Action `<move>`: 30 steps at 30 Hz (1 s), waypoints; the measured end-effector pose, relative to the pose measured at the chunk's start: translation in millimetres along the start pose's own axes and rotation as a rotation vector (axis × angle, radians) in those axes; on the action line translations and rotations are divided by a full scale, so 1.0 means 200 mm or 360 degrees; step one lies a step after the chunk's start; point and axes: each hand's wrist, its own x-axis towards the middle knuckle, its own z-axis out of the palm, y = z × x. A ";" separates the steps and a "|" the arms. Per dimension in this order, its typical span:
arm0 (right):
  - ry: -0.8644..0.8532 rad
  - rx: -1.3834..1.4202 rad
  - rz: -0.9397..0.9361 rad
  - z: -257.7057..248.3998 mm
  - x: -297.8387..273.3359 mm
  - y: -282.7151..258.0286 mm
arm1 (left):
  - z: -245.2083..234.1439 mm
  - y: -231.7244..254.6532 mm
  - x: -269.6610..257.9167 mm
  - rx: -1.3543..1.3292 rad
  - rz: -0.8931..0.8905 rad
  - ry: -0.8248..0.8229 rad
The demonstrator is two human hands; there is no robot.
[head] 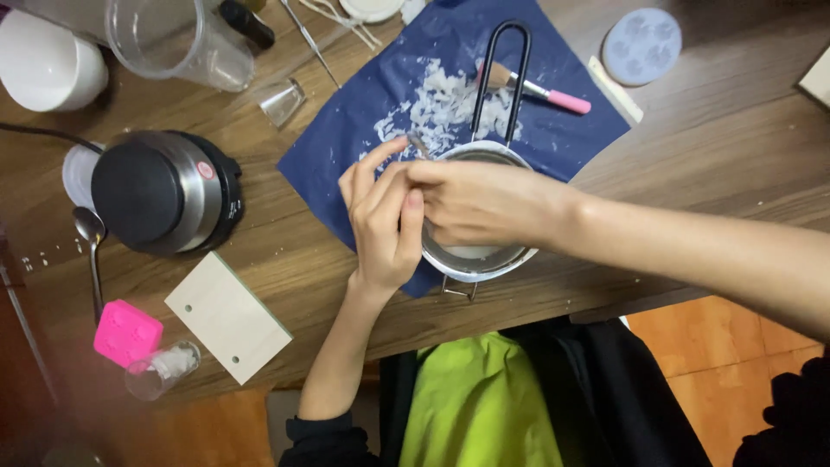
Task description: Stirring melting wax flakes in a small metal pot using a metal tool on a workbench.
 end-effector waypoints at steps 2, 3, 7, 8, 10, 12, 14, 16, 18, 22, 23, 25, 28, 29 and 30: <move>-0.0024 0.0032 -0.0006 -0.02 -0.01 -0.01 | 0.00 0.02 -0.01 0.0003 -0.0016 0.0010; -0.0040 0.0078 -0.0010 -0.02 -0.01 -0.01 | -0.01 0.02 -0.01 0.0010 -0.0041 0.0007; -0.0170 -0.0045 -0.0039 -0.07 -0.06 -0.01 | -0.02 0.01 -0.02 -0.0012 -0.0083 0.0091; -0.0133 -0.0113 -0.0047 -0.08 -0.07 -0.02 | -0.03 0.01 -0.02 -0.0002 -0.0086 0.0111; -0.0097 -0.0174 -0.0059 -0.11 -0.07 -0.02 | -0.03 0.01 -0.02 0.0006 -0.0096 0.0127; -0.0045 -0.0205 -0.0212 -0.14 -0.07 -0.03 | -0.02 0.02 0.00 0.0043 -0.0084 -0.0035; -0.0040 -0.0205 -0.0110 -0.10 -0.07 -0.04 | 0.00 0.01 -0.01 0.0035 -0.0083 -0.0061; -0.0027 -0.0204 -0.0012 -0.11 -0.08 0.00 | 0.01 0.00 -0.02 0.0035 -0.0086 -0.0086; -0.0129 -0.0206 0.0045 -0.18 -0.10 0.09 | 0.02 -0.01 -0.03 0.0077 -0.0067 -0.0038; -0.0211 -0.0171 -0.0017 -0.20 -0.09 0.07 | 0.01 -0.02 -0.04 0.0082 -0.0038 0.0014; -0.0112 -0.0117 0.0014 -0.18 -0.08 0.05 | 0.01 -0.02 -0.04 0.0044 -0.0011 0.0043; -0.0021 -0.0070 0.0048 -0.14 -0.06 0.03 | 0.01 -0.02 -0.04 -0.0002 0.0025 0.0075; 0.0003 0.0105 -0.0025 -0.07 -0.02 0.02 | 0.02 -0.02 -0.06 -0.0002 0.0049 0.0120; 0.0005 0.0060 -0.0043 -0.05 -0.01 0.01 | 0.01 -0.03 -0.07 -0.0037 0.0070 0.0156; 0.0007 0.0015 -0.0062 -0.03 0.01 0.00 | 0.01 -0.05 -0.09 -0.0072 0.0089 0.0192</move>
